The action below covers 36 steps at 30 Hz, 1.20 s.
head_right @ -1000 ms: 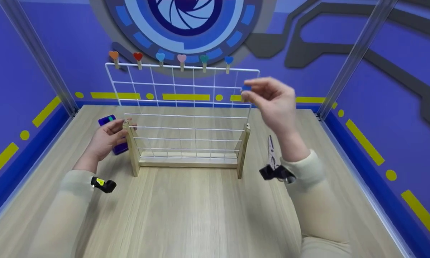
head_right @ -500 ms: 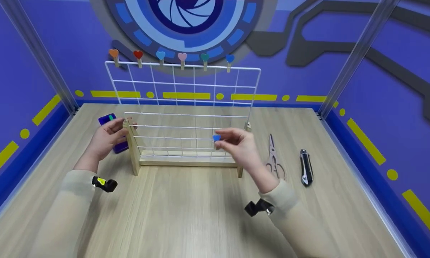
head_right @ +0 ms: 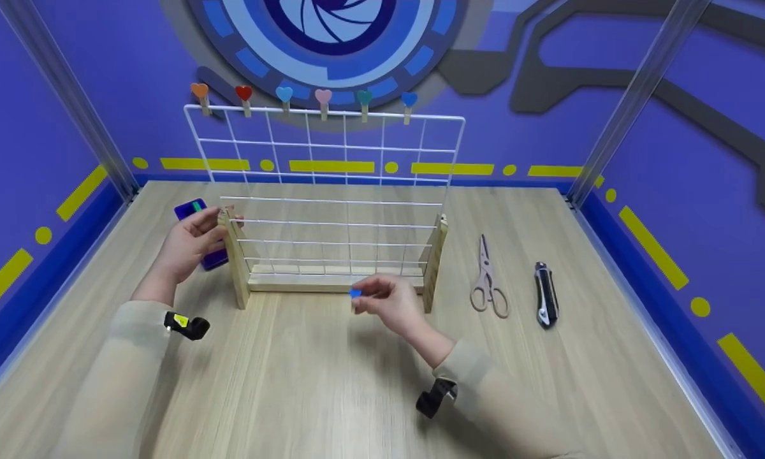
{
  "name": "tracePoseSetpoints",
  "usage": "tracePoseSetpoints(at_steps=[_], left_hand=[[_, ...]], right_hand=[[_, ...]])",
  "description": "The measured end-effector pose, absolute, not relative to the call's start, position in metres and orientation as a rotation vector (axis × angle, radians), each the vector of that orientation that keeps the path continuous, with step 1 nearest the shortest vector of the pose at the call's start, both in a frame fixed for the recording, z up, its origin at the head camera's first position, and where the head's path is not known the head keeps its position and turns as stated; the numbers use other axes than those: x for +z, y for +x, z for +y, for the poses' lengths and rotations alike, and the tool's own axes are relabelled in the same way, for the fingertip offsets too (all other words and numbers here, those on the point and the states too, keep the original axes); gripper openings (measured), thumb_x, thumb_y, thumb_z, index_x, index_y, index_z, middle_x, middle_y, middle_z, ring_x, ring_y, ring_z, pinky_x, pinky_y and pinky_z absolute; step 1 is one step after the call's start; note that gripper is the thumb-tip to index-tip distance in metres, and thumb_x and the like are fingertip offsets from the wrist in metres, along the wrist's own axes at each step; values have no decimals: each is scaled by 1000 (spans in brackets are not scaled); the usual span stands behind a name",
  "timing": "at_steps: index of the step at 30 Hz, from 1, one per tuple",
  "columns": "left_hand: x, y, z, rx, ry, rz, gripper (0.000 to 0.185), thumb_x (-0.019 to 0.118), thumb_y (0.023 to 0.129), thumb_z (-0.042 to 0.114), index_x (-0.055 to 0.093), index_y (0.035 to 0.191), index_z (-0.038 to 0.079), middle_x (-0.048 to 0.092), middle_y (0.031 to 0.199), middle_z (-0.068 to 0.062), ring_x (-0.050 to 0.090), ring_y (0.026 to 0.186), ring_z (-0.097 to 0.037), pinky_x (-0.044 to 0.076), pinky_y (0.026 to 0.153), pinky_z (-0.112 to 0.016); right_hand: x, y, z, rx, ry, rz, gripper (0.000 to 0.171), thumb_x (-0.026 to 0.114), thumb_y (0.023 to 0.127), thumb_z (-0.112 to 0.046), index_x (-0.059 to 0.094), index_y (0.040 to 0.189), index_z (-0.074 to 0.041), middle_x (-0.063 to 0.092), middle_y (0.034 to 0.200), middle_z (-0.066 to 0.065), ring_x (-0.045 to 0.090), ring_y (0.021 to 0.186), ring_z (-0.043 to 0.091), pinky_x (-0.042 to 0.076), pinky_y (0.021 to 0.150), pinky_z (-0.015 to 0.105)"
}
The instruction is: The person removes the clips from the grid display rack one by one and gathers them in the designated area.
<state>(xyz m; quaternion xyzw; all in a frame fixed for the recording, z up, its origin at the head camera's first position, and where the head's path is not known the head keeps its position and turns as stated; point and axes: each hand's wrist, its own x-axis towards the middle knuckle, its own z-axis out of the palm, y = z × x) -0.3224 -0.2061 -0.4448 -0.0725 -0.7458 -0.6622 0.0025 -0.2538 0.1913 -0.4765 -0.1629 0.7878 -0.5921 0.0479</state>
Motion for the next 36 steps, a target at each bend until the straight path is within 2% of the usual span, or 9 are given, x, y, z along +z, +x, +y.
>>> tracePoseSetpoints(at_steps=[3,9,13,17,31,36], left_hand=[[-445,-322,-206,-2096,-233,-2314,55,67,100,25,51,151,11,63,145,-14,67,115,-4,57,98,-22],[-445,-322,-205,-2130,-245,-2270,55,67,101,17,49,152,6,62,144,-18,68,108,-1,58,95,-20],[-445,-322,-205,-2116,-241,-2286,55,66,101,19,49,152,7,60,146,-20,68,108,0,58,94,-20],[-446,-323,-205,-2111,-246,-2283,55,66,102,19,49,152,6,59,146,-22,68,108,1,58,95,-20],[-445,-320,-203,-2100,-239,-2283,59,68,99,29,49,152,8,62,145,-16,67,115,-3,58,98,-21],[-446,-321,-202,-2104,-227,-2269,56,68,100,24,51,151,8,64,143,-14,67,113,-2,58,95,-21]], right_hand=[[-495,-253,186,-1779,-427,2361,24,78,88,-1,73,110,7,77,95,18,72,78,9,64,74,28],[-520,-253,177,-1683,-340,2413,21,81,86,-1,75,105,5,77,95,13,66,78,6,57,67,17],[-527,-252,174,-1653,-298,2373,20,81,87,-4,75,105,3,77,90,10,69,71,7,56,59,19],[-529,-252,172,-1610,-304,2369,18,80,88,-4,75,105,2,75,85,6,66,67,8,52,56,20],[-533,-254,170,-1599,-380,2396,18,76,89,3,74,105,8,75,90,16,65,64,9,59,58,21],[-535,-255,169,-1565,-376,2431,18,76,89,3,74,106,8,75,88,15,64,61,8,57,57,20]])
